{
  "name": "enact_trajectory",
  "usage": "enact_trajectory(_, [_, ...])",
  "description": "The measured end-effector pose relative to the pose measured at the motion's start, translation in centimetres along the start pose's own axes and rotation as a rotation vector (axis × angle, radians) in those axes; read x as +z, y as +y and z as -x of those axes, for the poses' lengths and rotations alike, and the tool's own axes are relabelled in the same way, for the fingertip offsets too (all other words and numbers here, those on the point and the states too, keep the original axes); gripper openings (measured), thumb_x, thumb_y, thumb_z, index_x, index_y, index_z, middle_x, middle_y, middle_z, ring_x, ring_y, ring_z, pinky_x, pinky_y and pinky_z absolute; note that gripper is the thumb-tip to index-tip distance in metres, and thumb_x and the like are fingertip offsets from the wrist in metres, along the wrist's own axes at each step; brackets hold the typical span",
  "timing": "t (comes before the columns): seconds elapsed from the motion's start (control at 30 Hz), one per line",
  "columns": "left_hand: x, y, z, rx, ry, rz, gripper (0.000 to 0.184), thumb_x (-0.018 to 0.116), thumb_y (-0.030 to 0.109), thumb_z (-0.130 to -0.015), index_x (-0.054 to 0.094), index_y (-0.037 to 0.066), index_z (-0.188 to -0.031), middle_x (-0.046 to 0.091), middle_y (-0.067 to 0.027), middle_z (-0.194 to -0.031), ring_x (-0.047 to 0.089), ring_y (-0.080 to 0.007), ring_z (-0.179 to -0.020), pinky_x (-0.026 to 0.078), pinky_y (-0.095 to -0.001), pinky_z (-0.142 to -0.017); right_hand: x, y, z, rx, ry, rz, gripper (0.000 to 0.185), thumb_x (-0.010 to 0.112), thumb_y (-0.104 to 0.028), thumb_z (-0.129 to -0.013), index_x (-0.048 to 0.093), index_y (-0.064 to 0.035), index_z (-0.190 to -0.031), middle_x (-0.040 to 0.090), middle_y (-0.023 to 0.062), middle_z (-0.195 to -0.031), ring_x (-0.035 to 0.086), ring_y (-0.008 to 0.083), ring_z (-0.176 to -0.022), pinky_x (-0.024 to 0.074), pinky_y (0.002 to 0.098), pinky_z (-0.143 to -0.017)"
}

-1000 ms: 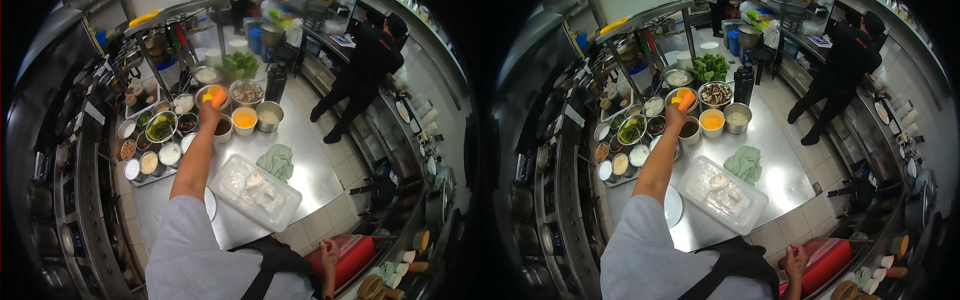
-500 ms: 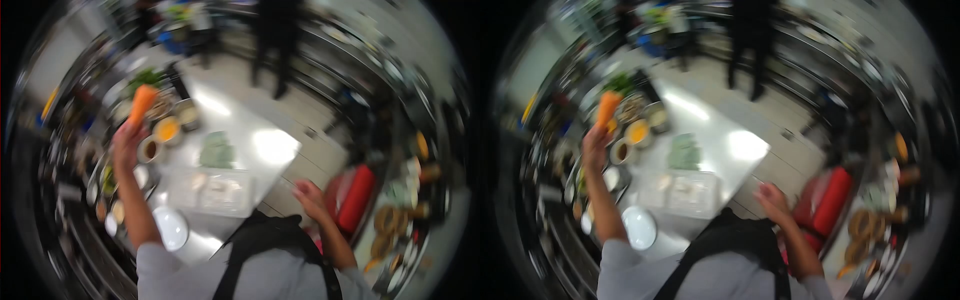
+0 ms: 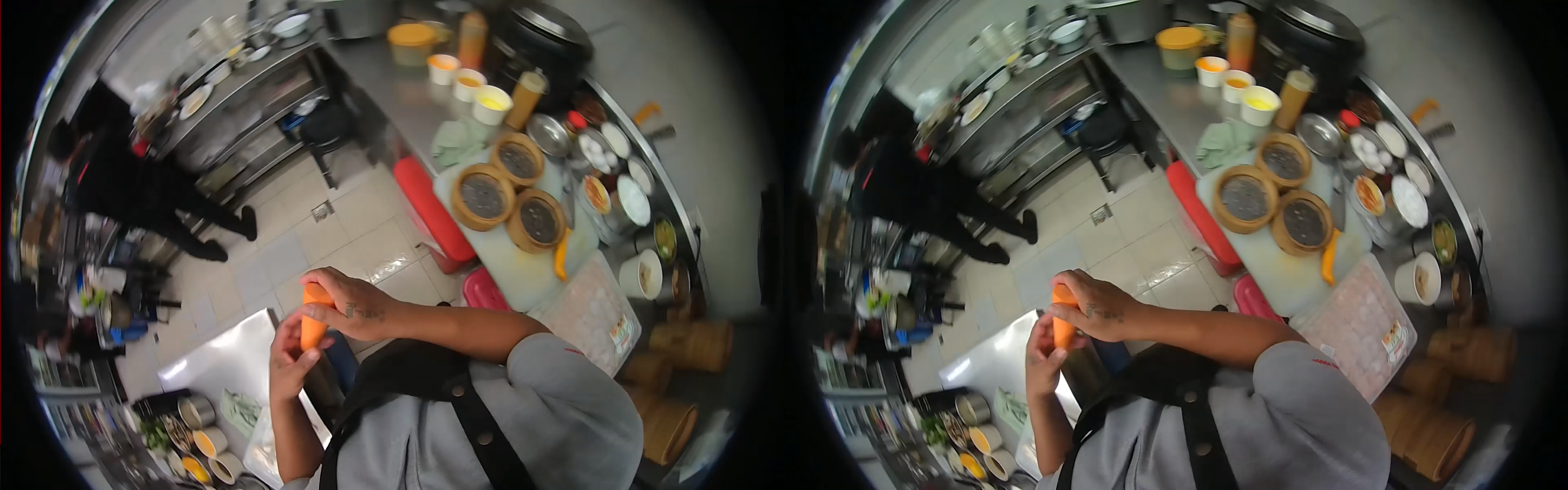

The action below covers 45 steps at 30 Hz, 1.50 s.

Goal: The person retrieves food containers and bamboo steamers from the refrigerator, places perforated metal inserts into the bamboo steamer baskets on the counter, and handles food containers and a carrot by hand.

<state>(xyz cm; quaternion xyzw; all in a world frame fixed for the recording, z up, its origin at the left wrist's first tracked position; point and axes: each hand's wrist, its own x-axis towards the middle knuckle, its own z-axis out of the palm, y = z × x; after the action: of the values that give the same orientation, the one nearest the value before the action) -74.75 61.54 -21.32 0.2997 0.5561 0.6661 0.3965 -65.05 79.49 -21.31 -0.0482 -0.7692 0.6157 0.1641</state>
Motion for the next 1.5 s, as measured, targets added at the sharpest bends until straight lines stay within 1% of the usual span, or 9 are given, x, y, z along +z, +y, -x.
enact_trajectory(0.27, [9.4,-5.3,-13.7,-0.356,-0.28,-0.225,0.037,0.072,0.007,-0.077,0.057,0.001,-0.11,0.061,-0.0007,-0.091,0.057,-0.0099,-0.078,0.05,-0.0269,-0.072,-14.0,4.3,6.8,0.283,0.551,0.126,0.063,0.066,-0.04,-0.086,0.045,-0.0031,-0.133,0.059,0.0181,-0.118,0.061,0.0298,-0.099,0.0486,0.0376,-0.087])
enact_trajectory(0.4, [14.6,-6.2,-19.9,0.153,-0.419,-0.61,0.031,0.073,0.011,-0.073,0.06,0.002,-0.099,0.062,-0.0041,-0.084,0.059,-0.0139,-0.074,0.05,-0.0305,-0.07,-20.6,8.3,12.2,0.337,0.931,0.723,0.048,0.072,-0.024,-0.08,0.054,0.0001,-0.118,0.058,0.0212,-0.109,0.055,0.0403,-0.102,0.0443,0.0457,-0.088])
enact_trajectory(0.5, [16.4,-7.6,-26.4,0.131,-0.54,-0.801,0.034,0.076,0.011,-0.072,0.06,0.002,-0.1,0.061,-0.0043,-0.087,0.058,-0.0145,-0.079,0.048,-0.0277,-0.076,-22.6,9.2,14.1,0.503,1.045,0.8,0.045,0.071,-0.023,-0.081,0.056,0.0012,-0.116,0.058,0.0227,-0.108,0.054,0.0407,-0.103,0.0436,0.0462,-0.088])
enact_trajectory(0.7, [18.0,-12.3,-39.5,0.195,-0.52,-0.763,0.039,0.074,0.01,-0.068,0.062,0.005,-0.105,0.065,-0.0088,-0.097,0.062,-0.0179,-0.086,0.049,-0.0295,-0.079,-23.2,10.6,11.7,0.634,1.013,0.901,0.045,0.071,-0.023,-0.08,0.056,0.0009,-0.115,0.057,0.0217,-0.108,0.054,0.0401,-0.103,0.0436,0.0467,-0.088])
enact_trajectory(0.87, [21.1,-17.8,-49.9,0.629,-0.976,-0.841,0.042,0.072,0.017,-0.065,0.064,0.009,-0.105,0.059,-0.0118,-0.127,0.063,-0.0296,-0.102,0.052,-0.0381,-0.084,-23.2,11.4,7.0,0.889,0.953,0.933,0.043,0.072,-0.021,-0.079,0.058,-0.0008,-0.113,0.058,0.0196,-0.105,0.055,0.0396,-0.1,0.0445,0.0461,-0.086])
enact_trajectory(1.0, [20.8,-18.4,-54.5,0.471,-1.173,-1.067,0.044,0.073,0.02,-0.066,0.061,0.01,-0.107,0.059,-0.0122,-0.125,0.063,-0.0291,-0.103,0.052,-0.0398,-0.083,-22.3,12.7,4.6,0.827,0.961,1.161,0.044,0.077,-0.021,-0.073,0.059,-0.0023,-0.108,0.06,0.0179,-0.099,0.057,0.0383,-0.094,0.0469,0.0446,-0.08])
enact_trajectory(1.07, [19.8,-19.3,-57.0,0.273,-0.99,-1.243,0.049,0.074,0.021,-0.067,0.058,0.012,-0.112,0.062,-0.009,-0.119,0.064,-0.0302,-0.099,0.052,-0.0416,-0.081,-21.6,11.1,2.4,0.903,0.899,1.033,0.048,0.081,-0.021,-0.067,0.06,-0.0031,-0.107,0.06,0.0167,-0.1,0.057,0.0368,-0.092,0.0474,0.0441,-0.079])
enact_trajectory(1.33, [7.9,-14.8,-73.2,0.437,-0.516,-1.297,0.045,0.077,0.027,-0.068,0.06,0.008,-0.105,0.068,-0.0168,-0.093,0.067,-0.0338,-0.088,0.053,-0.044,-0.074,-18.1,14.9,-1.6,0.945,0.851,1.07,0.042,0.079,-0.013,-0.064,0.063,-0.0066,-0.102,0.06,0.012,-0.091,0.055,0.0317,-0.094,0.0428,0.0427,-0.087])
enact_trajectory(1.5, [5.4,-12.8,-78.5,0.375,-0.147,-0.846,0.038,0.074,0.02,-0.069,0.063,0.004,-0.101,0.067,-0.0148,-0.083,0.068,-0.0294,-0.077,0.052,-0.038,-0.069,-19.7,15.9,-6.5,0.717,0.865,0.995,0.027,0.07,-0.008,-0.07,0.065,-0.0046,-0.096,0.058,0.012,-0.088,0.056,0.0317,-0.086,0.0466,0.0419,-0.077])
